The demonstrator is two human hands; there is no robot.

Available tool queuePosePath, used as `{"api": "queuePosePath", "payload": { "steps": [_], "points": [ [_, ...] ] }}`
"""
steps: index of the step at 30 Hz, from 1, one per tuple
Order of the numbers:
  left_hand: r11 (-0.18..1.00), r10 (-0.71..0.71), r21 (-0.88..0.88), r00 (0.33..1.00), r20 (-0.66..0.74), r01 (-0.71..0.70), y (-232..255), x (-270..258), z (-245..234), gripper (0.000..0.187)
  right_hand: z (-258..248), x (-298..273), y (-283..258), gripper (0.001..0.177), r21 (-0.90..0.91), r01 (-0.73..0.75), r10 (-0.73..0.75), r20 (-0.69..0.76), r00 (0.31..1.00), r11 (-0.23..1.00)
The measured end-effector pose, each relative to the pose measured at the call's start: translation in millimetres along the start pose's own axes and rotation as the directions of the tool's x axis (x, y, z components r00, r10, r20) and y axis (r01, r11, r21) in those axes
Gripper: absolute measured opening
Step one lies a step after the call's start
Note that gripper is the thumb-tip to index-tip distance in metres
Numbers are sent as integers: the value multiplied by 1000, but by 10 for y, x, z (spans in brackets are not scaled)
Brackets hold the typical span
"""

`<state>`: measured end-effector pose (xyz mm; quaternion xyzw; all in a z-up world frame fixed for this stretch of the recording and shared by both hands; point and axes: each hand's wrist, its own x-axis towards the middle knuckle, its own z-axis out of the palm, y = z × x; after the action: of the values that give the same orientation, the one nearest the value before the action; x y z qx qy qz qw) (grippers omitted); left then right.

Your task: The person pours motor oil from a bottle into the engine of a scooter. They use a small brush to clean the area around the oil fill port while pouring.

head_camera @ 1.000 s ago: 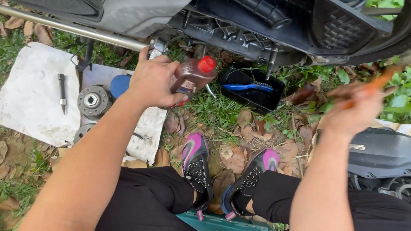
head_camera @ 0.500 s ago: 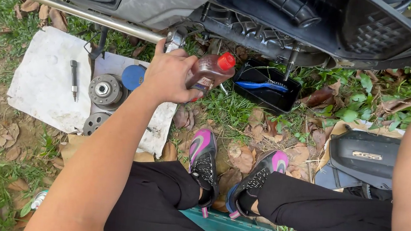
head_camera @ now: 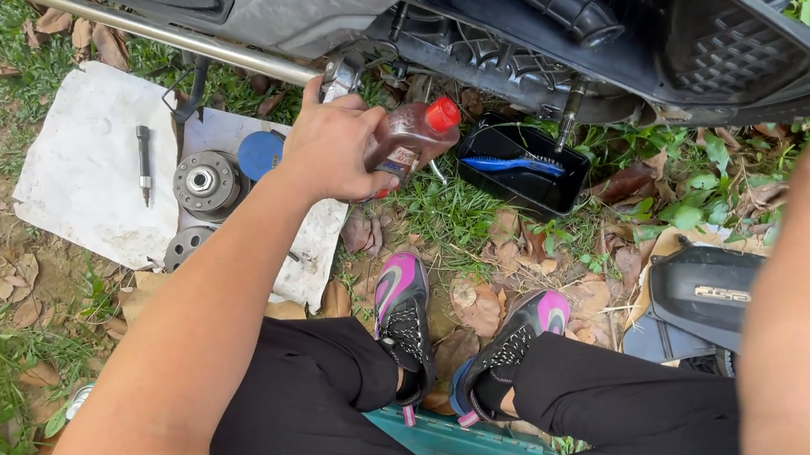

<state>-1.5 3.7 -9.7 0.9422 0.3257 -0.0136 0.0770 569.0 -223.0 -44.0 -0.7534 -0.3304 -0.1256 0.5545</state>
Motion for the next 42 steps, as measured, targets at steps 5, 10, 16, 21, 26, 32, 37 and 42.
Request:
{"api": "queuePosePath", "payload": {
  "steps": [5,10,16,21,26,32,37,42],
  "points": [
    [1000,15,16,998,62,-16,-22,-17,52,65,327,-1412,185,73,152,-444,464,-148,873,883],
    [996,-55,63,998,0,55,70,-35,93,71,206,-3243,-627,24,-372,-507,572,84,816,778],
    [993,-76,-85,993,88,83,272,44,7,86,85,-2576,-954,28,-264,-247,335,368,867,932],
    [995,-27,-95,992,123,39,792,168,-164,80,-276,-1291,-1744,25,-231,-133,253,629,735,964],
    [959,-49,-260,966,252,116,1084,449,-145,66,-333,-498,-1737,43,-301,-383,470,730,496,873],
    [941,-116,-244,900,421,235,1161,635,-450,61,-195,-579,-1378,22,-167,-553,487,712,505,817],
    [955,-126,-209,924,362,212,934,634,-510,66,-366,-212,-1424,32,-554,-372,658,520,544,745],
    [942,-103,-257,917,386,214,818,511,-660,57,-458,317,-215,16,-98,-619,613,328,719,779]
  ]
}}
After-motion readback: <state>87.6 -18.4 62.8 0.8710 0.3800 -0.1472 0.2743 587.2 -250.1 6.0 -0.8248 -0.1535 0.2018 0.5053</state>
